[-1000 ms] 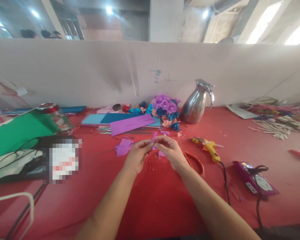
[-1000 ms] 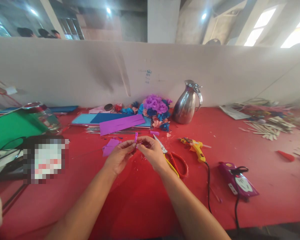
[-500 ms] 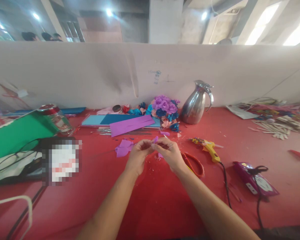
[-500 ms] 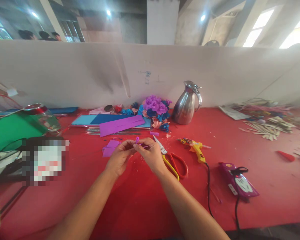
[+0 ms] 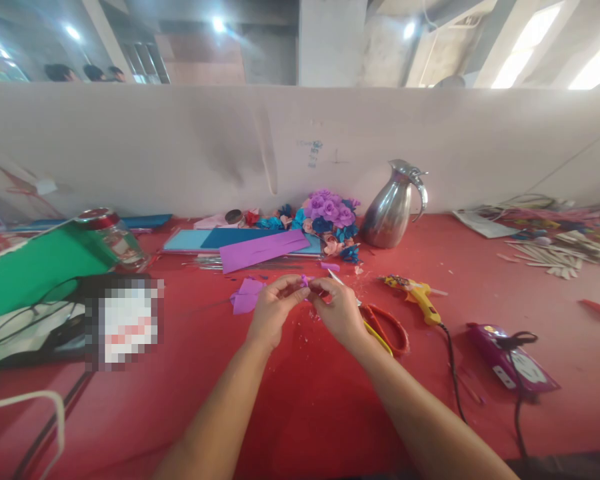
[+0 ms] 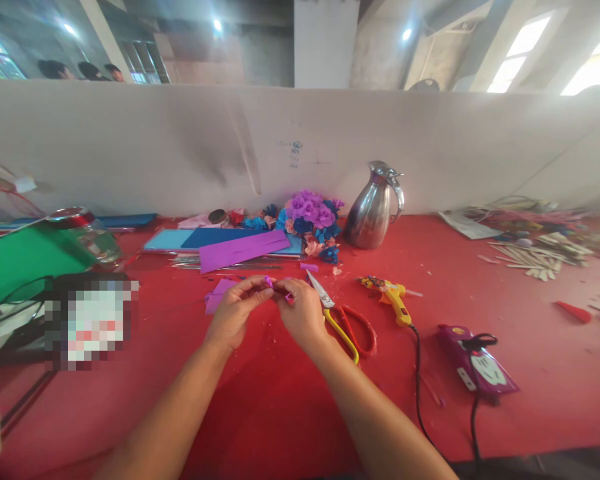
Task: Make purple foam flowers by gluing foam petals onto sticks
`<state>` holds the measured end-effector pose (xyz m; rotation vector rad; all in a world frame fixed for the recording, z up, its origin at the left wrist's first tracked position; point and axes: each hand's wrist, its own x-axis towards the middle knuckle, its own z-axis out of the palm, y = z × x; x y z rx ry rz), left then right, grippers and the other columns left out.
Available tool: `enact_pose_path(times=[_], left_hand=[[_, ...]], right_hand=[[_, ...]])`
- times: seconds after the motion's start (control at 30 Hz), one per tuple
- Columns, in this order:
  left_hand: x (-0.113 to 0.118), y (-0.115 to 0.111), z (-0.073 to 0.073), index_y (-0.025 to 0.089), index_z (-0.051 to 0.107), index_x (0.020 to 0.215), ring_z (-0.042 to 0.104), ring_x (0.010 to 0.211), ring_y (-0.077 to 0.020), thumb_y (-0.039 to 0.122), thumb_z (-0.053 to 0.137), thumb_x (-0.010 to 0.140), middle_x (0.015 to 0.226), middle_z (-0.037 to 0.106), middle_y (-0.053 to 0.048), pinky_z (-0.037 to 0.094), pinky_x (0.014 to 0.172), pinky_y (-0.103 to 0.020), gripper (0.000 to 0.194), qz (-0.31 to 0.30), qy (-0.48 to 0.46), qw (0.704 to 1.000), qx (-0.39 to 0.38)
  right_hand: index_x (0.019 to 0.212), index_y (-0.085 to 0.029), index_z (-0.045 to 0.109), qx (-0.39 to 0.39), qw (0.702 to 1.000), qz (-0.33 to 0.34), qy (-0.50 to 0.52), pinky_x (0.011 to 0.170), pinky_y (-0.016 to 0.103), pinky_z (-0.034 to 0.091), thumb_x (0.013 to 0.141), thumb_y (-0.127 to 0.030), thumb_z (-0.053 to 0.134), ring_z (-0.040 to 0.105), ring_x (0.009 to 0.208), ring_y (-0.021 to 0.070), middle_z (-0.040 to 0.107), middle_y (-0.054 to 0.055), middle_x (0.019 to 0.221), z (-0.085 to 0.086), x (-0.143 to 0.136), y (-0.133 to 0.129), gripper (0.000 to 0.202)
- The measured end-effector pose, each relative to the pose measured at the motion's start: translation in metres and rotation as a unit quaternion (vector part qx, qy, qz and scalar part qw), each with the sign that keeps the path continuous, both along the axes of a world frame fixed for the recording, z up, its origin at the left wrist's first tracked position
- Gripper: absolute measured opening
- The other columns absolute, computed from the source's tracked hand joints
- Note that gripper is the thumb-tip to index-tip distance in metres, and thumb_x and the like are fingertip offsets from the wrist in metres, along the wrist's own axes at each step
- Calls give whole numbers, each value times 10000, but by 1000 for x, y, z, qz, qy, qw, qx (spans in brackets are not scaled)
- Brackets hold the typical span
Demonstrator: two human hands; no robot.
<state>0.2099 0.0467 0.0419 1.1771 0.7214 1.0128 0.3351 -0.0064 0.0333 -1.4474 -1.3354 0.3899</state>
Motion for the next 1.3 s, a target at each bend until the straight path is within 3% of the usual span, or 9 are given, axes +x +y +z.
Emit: enact_pose_path(times=[0.33,0.63,0.83,1.13,1.3], left_hand=[[-1,4,-4,207,751,767,621,853,-180,323,750,683,807,724,-32,452,833,-297,143,24,-8,999,21],[-1,1,0,198,725,710,612,851,-171,236,784,623,801,701,-16,459,847,-290,111,3,3,1000,24],[0,4,-4,202,730,709,610,807,-154,221,787,602,772,704,-7,465,822,-281,123,15,-39,999,-23],[1,4,-5,194,762,794,635,850,-182,217,792,596,832,744,-32,470,864,-312,201,-16,-6,1000,-13],[0,3,-7,203,774,831,639,855,-182,230,790,611,862,749,-38,472,882,-321,223,-27,0,1000,-10]], right_hand=[[746,-242,692,13,1000,5,12,694,311,464,787,-239,634,605,698,189,690,27,752,1,-1,-2,71],[735,-239,689,6,1000,4,-1,689,319,466,782,-219,629,609,698,195,689,37,740,3,-2,-2,79],[764,-237,700,2,1000,5,-12,719,327,468,810,-231,620,624,732,204,708,43,780,3,-5,-2,93],[734,-189,637,12,996,31,-81,669,285,435,900,-176,457,597,732,191,659,67,761,-4,0,-1,245],[765,-188,650,0,998,59,-19,662,281,445,897,-210,449,592,712,179,648,52,750,-4,-2,0,241]])
